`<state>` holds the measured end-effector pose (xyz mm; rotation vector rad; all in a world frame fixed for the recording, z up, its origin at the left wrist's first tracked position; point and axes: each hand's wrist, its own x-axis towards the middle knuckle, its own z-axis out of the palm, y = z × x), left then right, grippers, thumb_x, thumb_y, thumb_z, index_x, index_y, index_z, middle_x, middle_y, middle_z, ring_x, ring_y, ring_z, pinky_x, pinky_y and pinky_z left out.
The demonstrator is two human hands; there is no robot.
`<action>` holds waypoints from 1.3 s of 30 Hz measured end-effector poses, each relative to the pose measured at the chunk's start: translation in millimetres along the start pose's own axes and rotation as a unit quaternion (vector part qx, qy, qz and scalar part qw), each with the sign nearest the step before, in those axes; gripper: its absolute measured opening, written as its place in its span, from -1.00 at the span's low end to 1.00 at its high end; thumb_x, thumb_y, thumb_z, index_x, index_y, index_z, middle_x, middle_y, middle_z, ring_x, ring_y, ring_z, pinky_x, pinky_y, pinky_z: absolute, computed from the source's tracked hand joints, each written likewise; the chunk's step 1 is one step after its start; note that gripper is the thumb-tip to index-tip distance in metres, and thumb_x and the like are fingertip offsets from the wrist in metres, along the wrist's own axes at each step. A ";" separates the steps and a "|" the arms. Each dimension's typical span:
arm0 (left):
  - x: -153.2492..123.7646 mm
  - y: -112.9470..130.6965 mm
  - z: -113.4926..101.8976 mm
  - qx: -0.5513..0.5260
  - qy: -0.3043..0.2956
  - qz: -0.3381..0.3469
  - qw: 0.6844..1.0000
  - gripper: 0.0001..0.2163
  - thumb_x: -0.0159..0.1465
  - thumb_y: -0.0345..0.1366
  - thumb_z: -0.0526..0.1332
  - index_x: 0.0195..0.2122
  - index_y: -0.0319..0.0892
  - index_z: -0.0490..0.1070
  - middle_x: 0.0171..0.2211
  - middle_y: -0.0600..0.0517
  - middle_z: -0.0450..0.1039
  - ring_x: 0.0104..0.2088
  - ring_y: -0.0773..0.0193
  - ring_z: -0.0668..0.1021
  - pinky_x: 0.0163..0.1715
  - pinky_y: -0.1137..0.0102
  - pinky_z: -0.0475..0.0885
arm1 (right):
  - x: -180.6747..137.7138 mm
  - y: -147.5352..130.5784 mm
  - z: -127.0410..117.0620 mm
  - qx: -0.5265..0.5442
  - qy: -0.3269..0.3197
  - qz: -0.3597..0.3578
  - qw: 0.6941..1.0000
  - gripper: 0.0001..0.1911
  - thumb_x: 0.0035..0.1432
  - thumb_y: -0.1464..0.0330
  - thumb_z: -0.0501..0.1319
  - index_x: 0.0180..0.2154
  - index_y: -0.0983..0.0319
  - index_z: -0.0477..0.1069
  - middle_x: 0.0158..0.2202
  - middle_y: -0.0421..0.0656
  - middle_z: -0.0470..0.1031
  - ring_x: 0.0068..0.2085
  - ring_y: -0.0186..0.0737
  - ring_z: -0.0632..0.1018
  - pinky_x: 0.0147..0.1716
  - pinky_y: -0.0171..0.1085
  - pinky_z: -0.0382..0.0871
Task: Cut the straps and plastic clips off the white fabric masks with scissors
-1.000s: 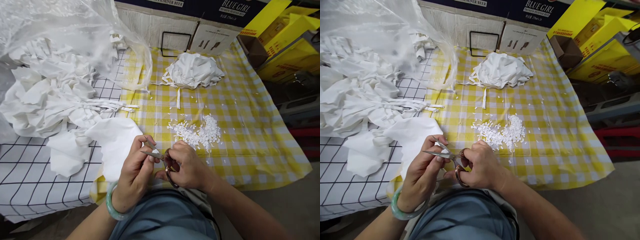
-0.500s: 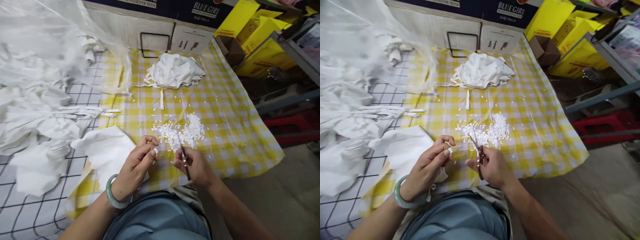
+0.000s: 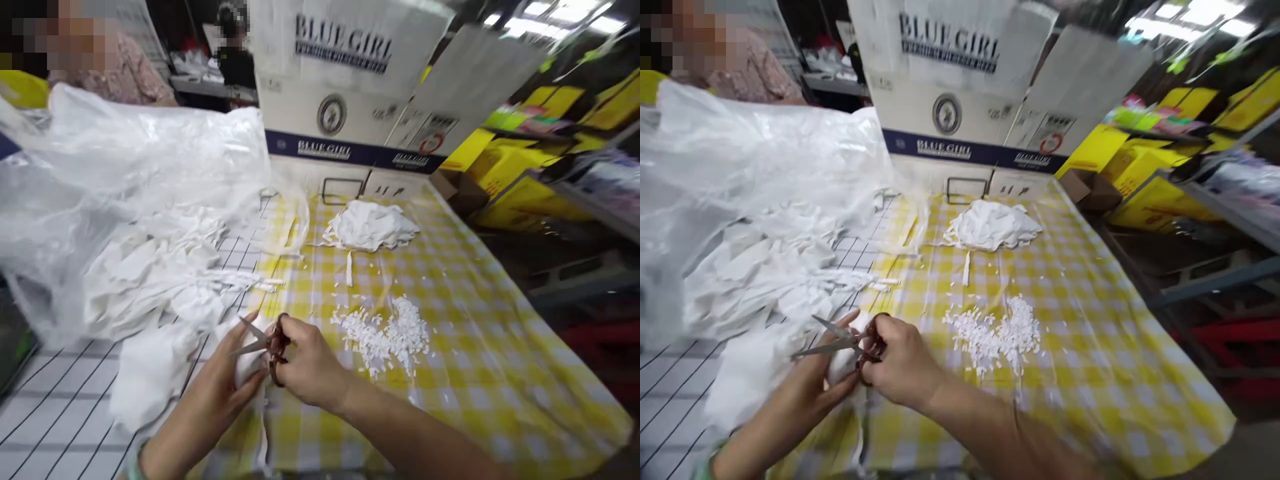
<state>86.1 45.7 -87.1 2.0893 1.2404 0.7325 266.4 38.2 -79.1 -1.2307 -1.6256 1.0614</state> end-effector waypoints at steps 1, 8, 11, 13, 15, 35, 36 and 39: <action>25.8 12.6 -2.5 -0.011 -0.001 0.030 0.999 -0.58 0.27 -0.26 0.20 0.16 -0.06 0.29 0.01 -0.08 0.48 -0.05 0.06 0.56 -0.12 0.25 0.52 | 9.2 -9.2 -17.5 0.033 0.035 -0.019 0.999 -0.78 -0.07 0.54 0.23 -0.39 0.18 0.26 -0.43 -0.30 0.36 -0.42 -0.37 0.41 -0.41 -0.39 0.33; 221.9 128.3 -0.4 -0.177 0.085 0.188 0.962 -0.63 0.17 -0.53 0.24 0.02 -0.23 0.42 0.10 -0.14 0.34 -0.11 0.26 0.53 -0.06 0.31 0.50 | 98.3 -55.0 -209.3 -0.108 0.389 -0.122 0.907 -0.81 0.01 0.38 0.26 -0.36 0.15 0.23 -0.38 -0.24 0.42 -0.39 -0.30 0.44 -0.32 -0.27 0.38; 224.3 123.8 34.6 -0.223 0.041 0.129 0.965 -0.74 0.25 -0.44 0.22 -0.02 -0.26 0.45 0.08 -0.18 0.38 -0.09 0.21 0.54 -0.02 0.21 0.51 | 103.9 -32.6 -251.5 -0.256 0.413 -0.016 0.874 -0.75 -0.06 0.34 0.32 -0.44 0.17 0.23 -0.41 -0.20 0.43 -0.39 -0.24 0.44 -0.28 -0.21 0.36; 193.4 108.2 60.9 -0.230 0.011 0.092 0.969 -0.72 0.30 -0.26 0.24 0.01 -0.25 0.44 0.02 -0.21 0.46 -0.06 0.11 0.56 -0.07 0.18 0.54 | 83.6 -10.6 -237.2 -0.290 0.389 0.020 0.874 -0.75 -0.07 0.25 0.34 -0.42 0.18 0.30 -0.39 -0.17 0.46 -0.40 -0.23 0.43 -0.31 -0.22 0.35; 154.1 93.9 82.9 -0.252 -0.006 0.063 0.966 -0.54 0.31 -0.12 0.23 0.18 -0.21 0.31 0.12 -0.25 0.42 0.05 0.05 0.54 -0.07 0.20 0.55 | 50.4 8.2 -194.2 -0.230 0.291 0.052 0.927 -0.76 0.03 0.16 0.25 -0.37 0.19 0.37 -0.46 -0.19 0.46 -0.45 -0.24 0.42 -0.39 -0.26 0.33; -9.4 -49.9 -71.8 0.079 0.209 -0.146 0.964 -0.82 0.27 -0.19 0.20 -0.35 -0.17 0.51 -0.40 0.03 0.37 -0.41 0.26 0.43 -0.32 0.36 0.40 | 75.7 -10.4 19.9 0.032 -0.020 0.064 0.997 -0.57 -0.04 0.16 0.40 -0.19 0.16 0.31 -0.19 -0.20 0.45 -0.31 -0.30 0.39 -0.22 -0.22 0.36; -6.8 -33.8 -73.7 0.049 0.220 -0.136 0.965 -0.81 0.30 -0.19 0.19 -0.34 -0.16 0.51 -0.40 0.02 0.39 -0.40 0.28 0.44 -0.34 0.38 0.40 | 75.6 -16.6 22.9 0.073 -0.024 0.043 0.996 -0.59 -0.03 0.19 0.40 -0.20 0.15 0.29 -0.13 -0.18 0.46 -0.32 -0.32 0.39 -0.22 -0.23 0.37; -1.5 31.2 -81.9 -0.175 0.186 -0.092 0.963 -0.84 0.27 -0.17 0.27 -0.30 -0.11 0.57 -0.39 0.01 0.50 -0.34 0.22 0.52 -0.34 0.38 0.43 | 71.6 -39.2 17.3 0.175 -0.063 -0.028 0.982 -0.59 -0.03 0.25 0.44 -0.24 0.13 0.27 0.10 -0.12 0.40 -0.18 -0.29 0.46 -0.17 -0.24 0.40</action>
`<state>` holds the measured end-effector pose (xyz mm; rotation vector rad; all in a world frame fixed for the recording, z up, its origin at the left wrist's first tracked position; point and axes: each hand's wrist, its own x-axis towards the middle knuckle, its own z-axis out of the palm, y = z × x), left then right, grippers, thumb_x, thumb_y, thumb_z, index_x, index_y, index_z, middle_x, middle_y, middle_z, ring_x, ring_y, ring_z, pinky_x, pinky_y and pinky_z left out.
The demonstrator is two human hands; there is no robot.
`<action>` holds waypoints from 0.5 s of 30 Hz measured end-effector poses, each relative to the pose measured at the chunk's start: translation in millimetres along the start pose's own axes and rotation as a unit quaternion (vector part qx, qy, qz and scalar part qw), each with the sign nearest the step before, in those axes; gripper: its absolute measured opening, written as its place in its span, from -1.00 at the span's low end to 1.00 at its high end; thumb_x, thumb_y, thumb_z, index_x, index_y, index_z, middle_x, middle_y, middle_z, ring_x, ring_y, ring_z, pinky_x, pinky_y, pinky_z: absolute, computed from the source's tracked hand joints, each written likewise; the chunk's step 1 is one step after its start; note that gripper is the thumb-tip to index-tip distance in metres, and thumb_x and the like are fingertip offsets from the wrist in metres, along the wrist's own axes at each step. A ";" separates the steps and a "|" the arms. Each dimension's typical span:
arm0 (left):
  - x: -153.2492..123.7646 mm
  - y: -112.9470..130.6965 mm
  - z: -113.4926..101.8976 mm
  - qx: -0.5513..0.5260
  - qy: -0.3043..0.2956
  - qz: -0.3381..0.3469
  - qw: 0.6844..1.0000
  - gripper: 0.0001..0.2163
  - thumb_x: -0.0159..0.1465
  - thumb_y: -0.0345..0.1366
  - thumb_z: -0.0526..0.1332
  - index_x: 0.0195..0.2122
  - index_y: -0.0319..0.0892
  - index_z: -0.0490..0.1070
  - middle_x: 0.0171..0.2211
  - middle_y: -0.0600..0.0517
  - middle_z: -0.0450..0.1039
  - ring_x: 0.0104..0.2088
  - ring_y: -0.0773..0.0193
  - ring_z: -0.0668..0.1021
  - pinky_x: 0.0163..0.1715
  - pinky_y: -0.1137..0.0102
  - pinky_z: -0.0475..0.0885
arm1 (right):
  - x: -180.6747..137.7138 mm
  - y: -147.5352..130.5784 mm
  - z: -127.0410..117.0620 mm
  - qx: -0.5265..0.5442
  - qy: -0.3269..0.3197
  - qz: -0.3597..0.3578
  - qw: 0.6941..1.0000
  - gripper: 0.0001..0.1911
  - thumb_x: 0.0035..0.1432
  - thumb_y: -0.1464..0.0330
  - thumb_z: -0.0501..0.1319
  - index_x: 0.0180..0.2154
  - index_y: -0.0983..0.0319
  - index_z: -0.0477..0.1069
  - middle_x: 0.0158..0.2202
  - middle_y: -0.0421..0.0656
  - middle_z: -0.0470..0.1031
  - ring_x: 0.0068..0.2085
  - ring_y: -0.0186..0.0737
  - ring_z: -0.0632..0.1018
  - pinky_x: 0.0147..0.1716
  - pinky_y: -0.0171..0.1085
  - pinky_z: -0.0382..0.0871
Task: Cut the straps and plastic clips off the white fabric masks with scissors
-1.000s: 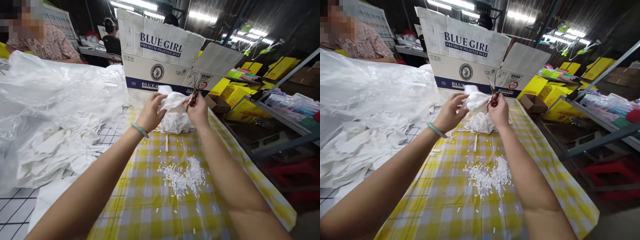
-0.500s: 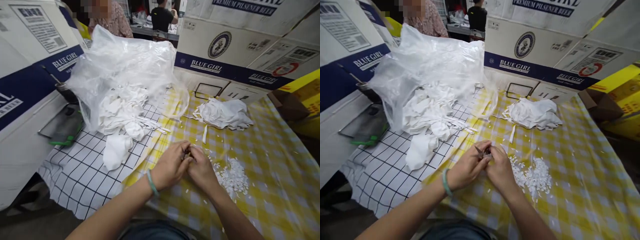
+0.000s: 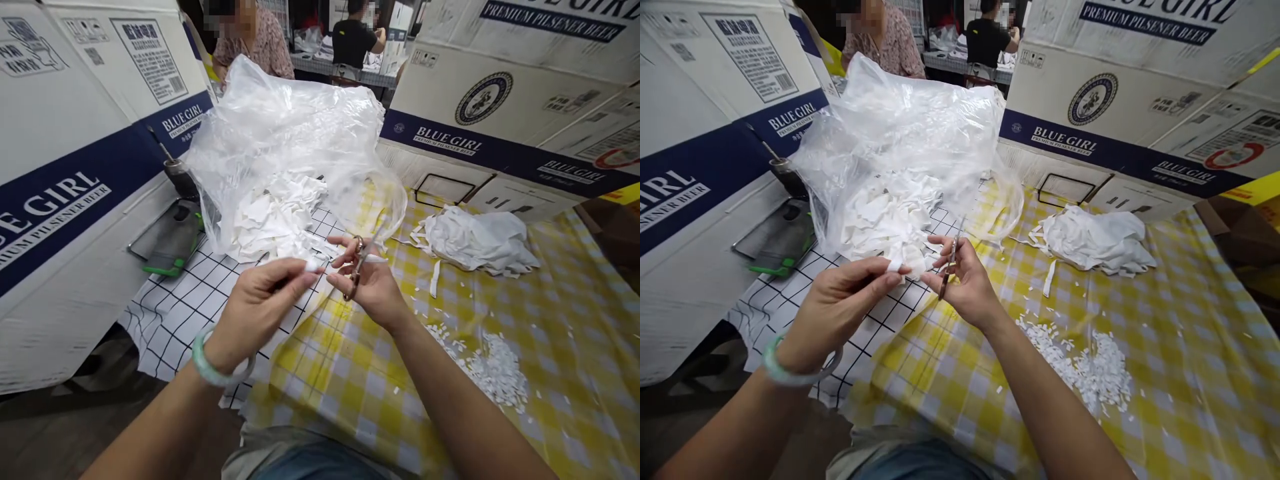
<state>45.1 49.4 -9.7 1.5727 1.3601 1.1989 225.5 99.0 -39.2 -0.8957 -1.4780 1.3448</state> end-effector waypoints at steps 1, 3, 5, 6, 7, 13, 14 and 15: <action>-3.3 21.2 2.6 -0.079 -0.050 -0.011 0.996 -0.86 0.24 -0.17 0.30 -0.30 -0.10 0.60 -0.43 0.01 0.51 -0.36 0.20 0.54 -0.35 0.36 0.45 | -1.6 -9.0 -3.4 0.018 -0.022 -0.019 0.999 -0.59 -0.04 0.26 0.45 -0.25 0.13 0.27 0.11 -0.12 0.40 -0.10 -0.24 0.48 -0.12 -0.21 0.41; -8.2 52.8 3.4 -0.178 -0.193 -0.049 0.964 -0.86 0.22 -0.19 0.33 -0.29 -0.09 0.64 -0.54 0.02 0.48 -0.46 0.21 0.53 -0.45 0.36 0.45 | -5.4 -24.7 -16.7 0.025 -0.062 -0.042 0.997 -0.63 -0.03 0.28 0.45 -0.28 0.13 0.29 -0.05 -0.14 0.51 0.00 -0.14 0.47 -0.04 -0.14 0.41; -10.0 61.5 2.2 -0.214 -0.306 -0.096 0.923 -0.86 0.23 -0.22 0.31 -0.32 -0.12 0.64 -0.60 0.03 0.43 -0.57 0.27 0.47 -0.57 0.40 0.40 | -13.0 -34.2 -36.0 0.008 -0.081 -0.047 0.996 -0.72 0.02 0.29 0.43 -0.33 0.14 0.33 -0.30 -0.17 0.52 -0.05 -0.10 0.50 -0.03 -0.10 0.42; -9.9 56.6 2.9 -0.215 -0.325 -0.119 0.913 -0.86 0.23 -0.24 0.30 -0.35 -0.15 0.63 -0.61 0.03 0.42 -0.59 0.31 0.45 -0.59 0.43 0.38 | -19.8 -36.2 -45.4 -0.004 -0.068 -0.045 0.997 -0.76 0.04 0.31 0.41 -0.36 0.14 0.34 -0.37 -0.19 0.48 -0.11 -0.12 0.52 -0.07 -0.11 0.43; -9.6 46.7 5.1 -0.213 -0.314 -0.139 0.915 -0.87 0.23 -0.26 0.30 -0.37 -0.17 0.62 -0.59 0.03 0.43 -0.58 0.32 0.45 -0.58 0.44 0.39 | -29.4 -36.3 -52.8 -0.016 -0.035 -0.041 0.998 -0.78 0.05 0.35 0.40 -0.37 0.14 0.36 -0.39 -0.21 0.46 -0.18 -0.16 0.53 -0.11 -0.14 0.45; -13.5 -23.5 37.6 -0.404 -0.049 -0.278 0.870 -0.78 0.22 -0.26 0.27 -0.18 -0.27 0.57 -0.27 -0.13 0.61 -0.27 0.23 0.61 -0.24 0.41 0.55 | -123.8 -13.6 -19.2 0.004 -0.060 0.074 0.995 -0.83 0.06 0.43 0.36 -0.33 0.12 0.39 -0.39 -0.22 0.44 -0.42 -0.28 0.48 -0.44 -0.29 0.43; -15.5 -25.0 40.9 -0.427 -0.040 -0.294 0.854 -0.79 0.22 -0.30 0.27 -0.18 -0.29 0.56 -0.26 -0.13 0.61 -0.32 0.29 0.60 -0.35 0.47 0.53 | -135.0 -8.6 -8.0 0.014 -0.093 0.095 0.991 -0.82 0.03 0.40 0.37 -0.35 0.13 0.39 -0.40 -0.21 0.45 -0.43 -0.27 0.49 -0.48 -0.30 0.42; -18.1 -23.0 42.6 -0.435 -0.044 -0.301 0.848 -0.81 0.21 -0.35 0.28 -0.18 -0.29 0.56 -0.26 -0.12 0.60 -0.41 0.37 0.56 -0.48 0.56 0.46 | -141.6 -3.8 0.7 0.018 -0.095 0.105 0.990 -0.81 0.02 0.38 0.38 -0.35 0.14 0.38 -0.39 -0.20 0.47 -0.41 -0.25 0.51 -0.48 -0.30 0.42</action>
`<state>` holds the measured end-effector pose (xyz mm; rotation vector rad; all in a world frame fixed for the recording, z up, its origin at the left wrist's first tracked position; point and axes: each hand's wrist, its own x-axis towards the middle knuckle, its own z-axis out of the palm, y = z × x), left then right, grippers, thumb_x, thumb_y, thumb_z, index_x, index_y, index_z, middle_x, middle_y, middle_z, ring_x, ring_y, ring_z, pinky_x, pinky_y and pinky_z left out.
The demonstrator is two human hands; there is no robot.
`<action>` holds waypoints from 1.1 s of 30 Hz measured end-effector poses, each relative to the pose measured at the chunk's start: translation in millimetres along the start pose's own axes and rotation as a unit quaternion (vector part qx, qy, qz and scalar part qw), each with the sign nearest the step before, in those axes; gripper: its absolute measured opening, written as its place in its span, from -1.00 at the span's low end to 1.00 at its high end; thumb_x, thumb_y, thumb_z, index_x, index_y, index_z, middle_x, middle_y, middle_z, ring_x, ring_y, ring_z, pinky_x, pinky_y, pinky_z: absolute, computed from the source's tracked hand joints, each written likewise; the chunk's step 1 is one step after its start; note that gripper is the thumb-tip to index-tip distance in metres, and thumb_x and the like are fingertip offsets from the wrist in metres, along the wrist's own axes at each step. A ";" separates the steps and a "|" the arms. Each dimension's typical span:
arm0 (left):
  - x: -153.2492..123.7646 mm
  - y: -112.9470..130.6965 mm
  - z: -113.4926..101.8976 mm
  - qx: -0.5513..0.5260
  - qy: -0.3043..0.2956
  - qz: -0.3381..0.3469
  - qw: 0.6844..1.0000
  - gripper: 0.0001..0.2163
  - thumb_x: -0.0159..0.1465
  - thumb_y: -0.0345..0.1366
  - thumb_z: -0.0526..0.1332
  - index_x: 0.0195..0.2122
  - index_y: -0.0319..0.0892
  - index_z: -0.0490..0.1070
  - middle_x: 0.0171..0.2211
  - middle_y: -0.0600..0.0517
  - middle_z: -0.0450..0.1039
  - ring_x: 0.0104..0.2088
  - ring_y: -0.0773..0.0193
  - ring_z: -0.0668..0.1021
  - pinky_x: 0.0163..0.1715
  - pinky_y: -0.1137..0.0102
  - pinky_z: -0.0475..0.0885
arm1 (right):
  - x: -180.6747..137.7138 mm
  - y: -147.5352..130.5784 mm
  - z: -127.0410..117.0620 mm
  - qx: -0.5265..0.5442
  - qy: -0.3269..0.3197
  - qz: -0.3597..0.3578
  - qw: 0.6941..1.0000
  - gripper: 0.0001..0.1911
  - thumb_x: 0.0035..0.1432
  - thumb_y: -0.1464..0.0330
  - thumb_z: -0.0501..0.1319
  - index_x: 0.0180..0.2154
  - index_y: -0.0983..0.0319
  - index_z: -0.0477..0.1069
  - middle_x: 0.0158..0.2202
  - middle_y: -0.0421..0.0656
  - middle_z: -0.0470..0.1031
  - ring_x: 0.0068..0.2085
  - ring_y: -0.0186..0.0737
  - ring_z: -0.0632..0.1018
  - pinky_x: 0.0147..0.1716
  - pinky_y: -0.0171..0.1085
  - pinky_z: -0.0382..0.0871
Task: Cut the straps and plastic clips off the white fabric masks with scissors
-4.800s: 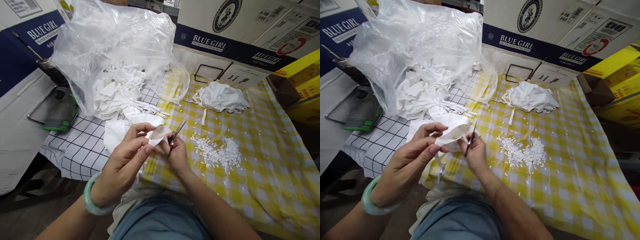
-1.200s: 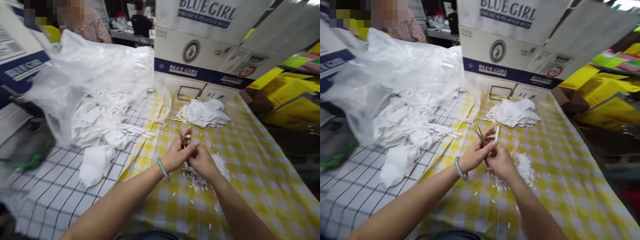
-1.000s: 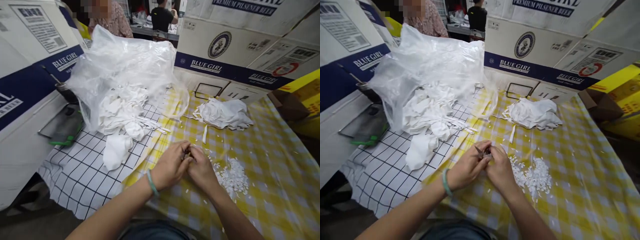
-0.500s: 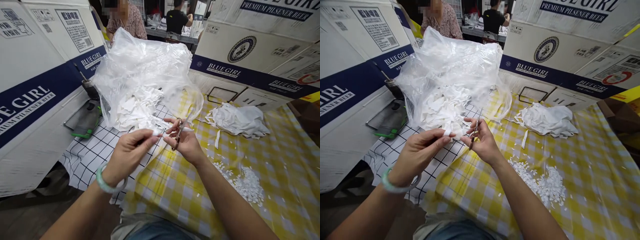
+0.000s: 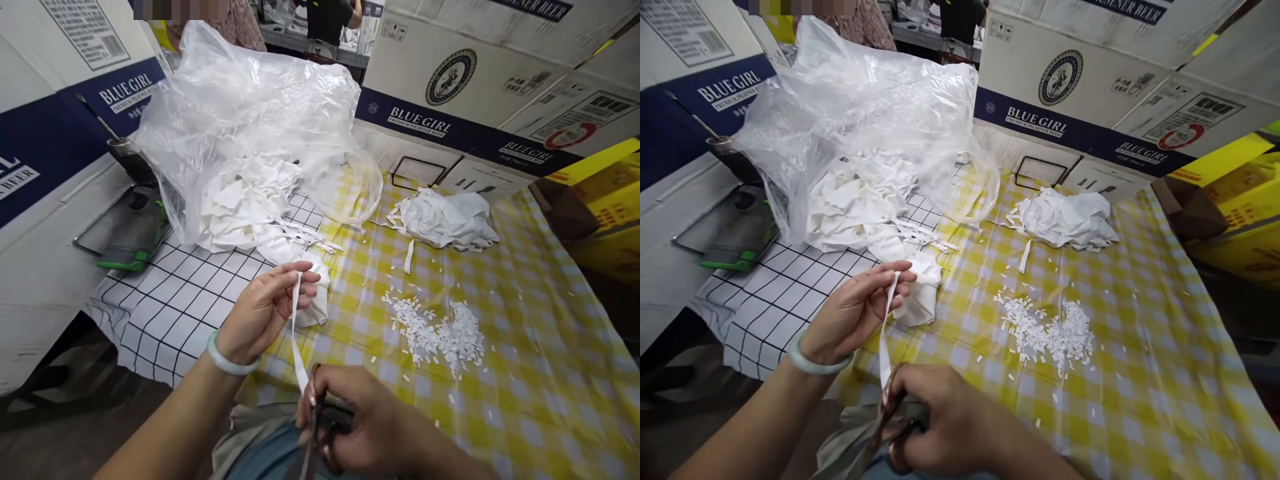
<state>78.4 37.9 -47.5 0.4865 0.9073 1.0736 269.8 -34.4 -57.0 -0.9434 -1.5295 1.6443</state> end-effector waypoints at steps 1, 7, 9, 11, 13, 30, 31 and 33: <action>-4.7 0.3 3.3 0.006 -0.014 -0.007 1.000 -0.81 0.19 -0.40 0.29 -0.17 -0.28 0.56 -0.27 -0.10 0.59 -0.50 0.45 0.49 -0.60 0.62 0.33 | 0.2 4.7 5.3 0.002 0.031 -0.003 1.000 -0.80 0.02 0.37 0.38 -0.35 0.13 0.36 -0.37 -0.19 0.49 -0.36 -0.22 0.54 -0.42 -0.28 0.44; -43.6 9.5 17.9 0.084 -0.157 -0.033 0.983 -0.77 0.30 -0.31 0.24 -0.03 -0.18 0.48 -0.40 0.01 0.50 -0.60 0.53 0.31 -0.64 0.59 0.07 | 44.4 10.0 -15.4 0.004 0.154 -0.058 0.986 -0.69 -0.02 0.42 0.38 -0.28 0.13 0.28 -0.11 -0.18 0.47 -0.06 -0.20 0.50 -0.06 -0.21 0.40; -47.6 7.0 13.4 0.114 -0.132 -0.023 0.984 -0.74 0.30 -0.28 0.24 0.02 -0.12 0.41 -0.41 0.04 0.49 -0.57 0.49 0.32 -0.61 0.56 0.11 | 56.9 7.1 -21.4 0.028 0.144 -0.064 0.987 -0.71 -0.02 0.38 0.37 -0.31 0.15 0.27 -0.24 -0.21 0.45 -0.20 -0.27 0.49 -0.18 -0.27 0.40; -46.0 2.0 5.2 0.144 -0.085 -0.019 0.986 -0.74 0.30 -0.26 0.25 0.01 -0.10 0.38 -0.38 0.05 0.49 -0.54 0.46 0.32 -0.56 0.55 0.15 | 64.2 1.5 -25.7 0.054 0.181 -0.082 0.979 -0.68 -0.03 0.34 0.39 -0.36 0.15 0.23 -0.32 -0.25 0.41 -0.28 -0.31 0.46 -0.24 -0.30 0.38; -42.2 -3.7 -3.4 0.171 -0.074 -0.036 0.982 -0.81 0.29 -0.23 0.25 -0.09 -0.14 0.43 -0.38 0.03 0.49 -0.52 0.46 0.31 -0.54 0.54 0.15 | 67.5 -5.4 -30.5 0.059 0.196 -0.098 0.974 -0.64 -0.07 0.35 0.42 -0.37 0.15 0.23 -0.35 -0.27 0.40 -0.30 -0.33 0.45 -0.24 -0.31 0.37; -10.7 -29.1 40.4 0.435 -0.093 0.286 0.849 -0.78 0.36 -0.31 0.13 -0.30 -0.11 0.59 -0.16 -0.05 0.33 -0.02 0.18 0.40 0.00 0.33 0.35 | 26.0 37.9 -4.0 0.186 0.276 0.042 0.942 -0.53 -0.18 0.21 0.51 -0.38 0.15 0.25 -0.39 -0.29 0.35 -0.34 -0.34 0.43 -0.25 -0.32 0.43; -7.7 -27.9 41.3 0.434 -0.085 0.280 0.852 -0.78 0.35 -0.30 0.14 -0.32 -0.11 0.59 -0.18 -0.04 0.33 -0.05 0.19 0.41 -0.04 0.35 0.37 | 24.3 37.4 -10.1 0.168 0.286 0.037 0.943 -0.55 -0.16 0.22 0.50 -0.39 0.15 0.25 -0.40 -0.29 0.34 -0.35 -0.35 0.42 -0.27 -0.33 0.41; -3.2 -20.9 41.3 0.439 -0.091 0.227 0.865 -0.79 0.33 -0.24 0.17 -0.35 -0.13 0.58 -0.28 -0.02 0.34 -0.21 0.23 0.43 -0.22 0.39 0.39 | 22.2 34.8 -26.2 0.127 0.313 0.019 0.941 -0.59 -0.11 0.25 0.47 -0.40 0.15 0.24 -0.40 -0.28 0.34 -0.34 -0.34 0.42 -0.26 -0.34 0.39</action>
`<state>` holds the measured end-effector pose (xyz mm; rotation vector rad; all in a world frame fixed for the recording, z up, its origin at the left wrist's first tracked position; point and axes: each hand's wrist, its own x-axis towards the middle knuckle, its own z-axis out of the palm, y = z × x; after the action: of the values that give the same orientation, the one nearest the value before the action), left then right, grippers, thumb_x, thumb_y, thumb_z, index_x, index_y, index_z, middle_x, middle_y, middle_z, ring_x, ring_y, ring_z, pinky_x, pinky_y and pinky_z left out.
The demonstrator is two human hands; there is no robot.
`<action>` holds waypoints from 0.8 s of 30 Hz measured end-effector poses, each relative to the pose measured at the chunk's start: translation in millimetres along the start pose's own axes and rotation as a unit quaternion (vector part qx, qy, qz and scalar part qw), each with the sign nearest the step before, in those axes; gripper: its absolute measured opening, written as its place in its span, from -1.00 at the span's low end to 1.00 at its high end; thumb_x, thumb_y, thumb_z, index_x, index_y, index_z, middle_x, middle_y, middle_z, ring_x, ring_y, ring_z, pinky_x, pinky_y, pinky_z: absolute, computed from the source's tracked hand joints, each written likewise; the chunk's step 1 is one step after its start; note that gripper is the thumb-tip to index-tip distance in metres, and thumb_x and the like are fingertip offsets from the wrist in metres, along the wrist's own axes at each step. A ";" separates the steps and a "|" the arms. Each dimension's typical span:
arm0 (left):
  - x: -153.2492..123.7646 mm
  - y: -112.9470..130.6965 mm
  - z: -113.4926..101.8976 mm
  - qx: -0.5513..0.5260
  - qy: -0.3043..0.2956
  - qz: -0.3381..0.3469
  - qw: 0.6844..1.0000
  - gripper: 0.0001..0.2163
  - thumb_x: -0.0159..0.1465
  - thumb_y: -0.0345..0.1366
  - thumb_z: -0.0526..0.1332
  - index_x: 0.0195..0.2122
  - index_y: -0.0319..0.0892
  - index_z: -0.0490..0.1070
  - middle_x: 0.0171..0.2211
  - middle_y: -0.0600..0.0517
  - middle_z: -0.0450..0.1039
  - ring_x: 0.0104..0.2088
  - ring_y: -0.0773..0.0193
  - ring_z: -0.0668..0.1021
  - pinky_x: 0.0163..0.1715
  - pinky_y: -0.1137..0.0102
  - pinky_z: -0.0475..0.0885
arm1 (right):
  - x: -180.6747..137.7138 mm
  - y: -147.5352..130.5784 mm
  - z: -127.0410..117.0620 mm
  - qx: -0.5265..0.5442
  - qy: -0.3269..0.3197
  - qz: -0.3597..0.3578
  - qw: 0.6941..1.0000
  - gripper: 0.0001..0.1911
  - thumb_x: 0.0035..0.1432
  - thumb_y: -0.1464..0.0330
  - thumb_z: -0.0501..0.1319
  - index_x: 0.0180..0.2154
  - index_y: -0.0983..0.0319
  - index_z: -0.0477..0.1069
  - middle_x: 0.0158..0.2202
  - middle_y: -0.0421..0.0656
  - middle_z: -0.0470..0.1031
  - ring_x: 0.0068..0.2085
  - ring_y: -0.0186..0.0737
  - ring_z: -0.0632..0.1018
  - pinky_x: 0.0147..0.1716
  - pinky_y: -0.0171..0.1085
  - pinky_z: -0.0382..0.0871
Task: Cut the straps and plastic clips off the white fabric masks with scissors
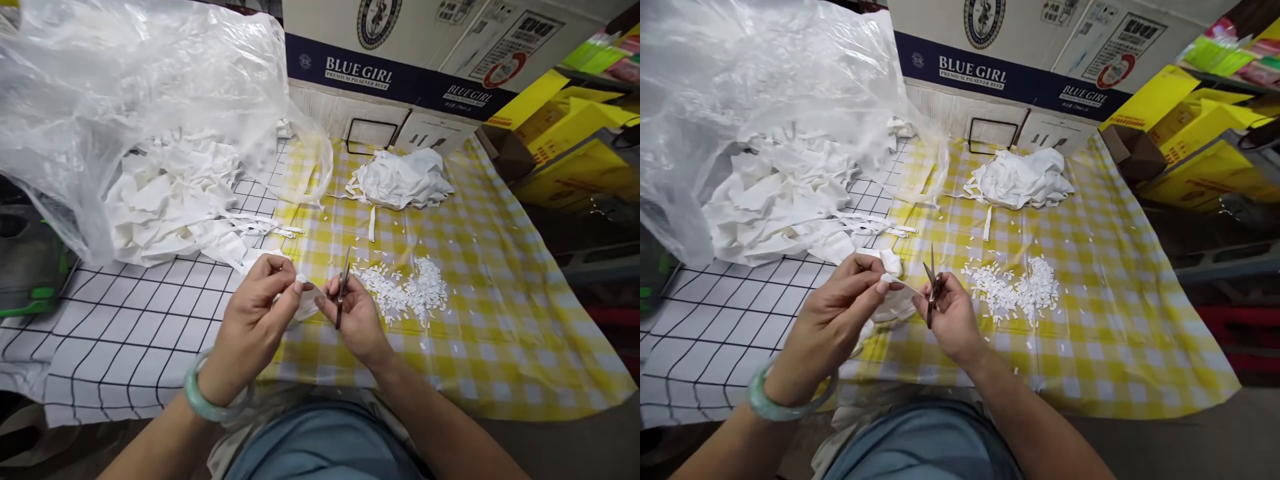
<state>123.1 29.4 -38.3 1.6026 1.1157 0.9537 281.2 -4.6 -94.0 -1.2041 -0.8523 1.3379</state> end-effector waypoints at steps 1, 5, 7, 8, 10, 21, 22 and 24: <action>2.5 1.4 -4.3 -0.010 -0.041 -0.043 0.998 -0.77 0.33 -0.18 0.18 -0.35 -0.13 0.58 -0.37 0.00 0.32 -0.34 0.27 0.40 -0.36 0.41 0.36 | 4.4 -3.8 -6.6 -0.014 0.013 -0.021 1.000 -0.61 -0.08 0.26 0.45 -0.40 0.15 0.23 -0.39 -0.27 0.35 -0.31 -0.33 0.42 -0.23 -0.33 0.39; 5.4 7.5 -16.2 -0.056 -0.223 -0.191 0.954 -0.66 0.31 -0.02 0.16 -0.32 -0.15 0.60 -0.60 0.08 0.20 -0.60 0.38 0.21 -0.64 0.45 0.13 | 17.4 -12.9 -19.5 -0.016 0.017 -0.061 0.998 -0.65 -0.04 0.32 0.42 -0.37 0.14 0.23 -0.32 -0.25 0.39 -0.20 -0.28 0.47 -0.09 -0.25 0.38; 3.7 8.6 -11.0 -0.052 -0.196 -0.131 0.970 -0.71 0.32 -0.08 0.18 -0.34 -0.13 0.61 -0.49 0.00 0.34 -0.45 0.28 0.39 -0.49 0.41 0.33 | 17.5 -9.0 -12.9 0.026 -0.008 -0.035 0.999 -0.60 -0.08 0.30 0.45 -0.36 0.14 0.22 -0.33 -0.26 0.39 -0.26 -0.30 0.47 -0.16 -0.27 0.41; 2.8 7.9 -5.4 -0.049 -0.157 -0.080 0.983 -0.75 0.32 -0.13 0.19 -0.35 -0.11 0.61 -0.38 -0.05 0.41 -0.29 0.19 0.46 -0.33 0.36 0.41 | 15.6 -4.9 -7.3 0.054 -0.022 -0.012 0.998 -0.57 -0.10 0.26 0.47 -0.37 0.14 0.21 -0.35 -0.27 0.38 -0.31 -0.32 0.46 -0.23 -0.29 0.41; 1.7 3.1 9.5 -0.079 -0.082 -0.019 0.993 -0.77 0.34 -0.22 0.17 -0.37 -0.11 0.58 -0.19 -0.08 0.44 -0.06 0.11 0.44 -0.13 0.30 0.42 | 9.0 5.1 3.6 0.102 -0.051 0.039 0.993 -0.54 -0.09 0.17 0.46 -0.34 0.13 0.20 -0.36 -0.28 0.37 -0.38 -0.35 0.43 -0.30 -0.31 0.41; -12.4 -27.9 52.5 -0.203 -0.061 -0.080 0.974 -0.72 0.44 -0.25 0.05 -0.39 -0.19 0.41 -0.17 0.00 0.19 -0.39 0.38 0.27 -0.50 0.47 0.23 | -18.2 -26.1 -56.5 -0.447 -0.093 -0.097 0.884 -0.54 -0.04 0.02 0.39 -0.40 0.19 0.26 -0.35 -0.14 0.38 -0.26 -0.13 0.37 -0.19 -0.12 0.26; -13.7 -26.8 53.5 -0.208 -0.068 -0.083 0.972 -0.72 0.44 -0.25 0.04 -0.39 -0.18 0.40 -0.15 0.00 0.18 -0.38 0.38 0.26 -0.50 0.48 0.23 | -18.9 -28.8 -58.2 -0.465 -0.110 -0.100 0.873 -0.54 -0.04 0.02 0.38 -0.43 0.19 0.24 -0.38 -0.16 0.38 -0.30 -0.15 0.36 -0.22 -0.14 0.24; -15.3 -25.1 54.8 -0.224 -0.081 -0.088 0.967 -0.73 0.44 -0.26 0.04 -0.40 -0.17 0.37 -0.14 0.01 0.16 -0.36 0.36 0.27 -0.51 0.48 0.24 | -19.9 -30.8 -58.3 -0.477 -0.132 -0.103 0.863 -0.54 -0.02 0.03 0.37 -0.46 0.19 0.22 -0.44 -0.20 0.36 -0.36 -0.20 0.34 -0.28 -0.19 0.21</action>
<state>163.8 4.7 -78.2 1.1704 0.8399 0.8666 342.9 -27.9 -74.2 -1.6061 -1.9261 0.8932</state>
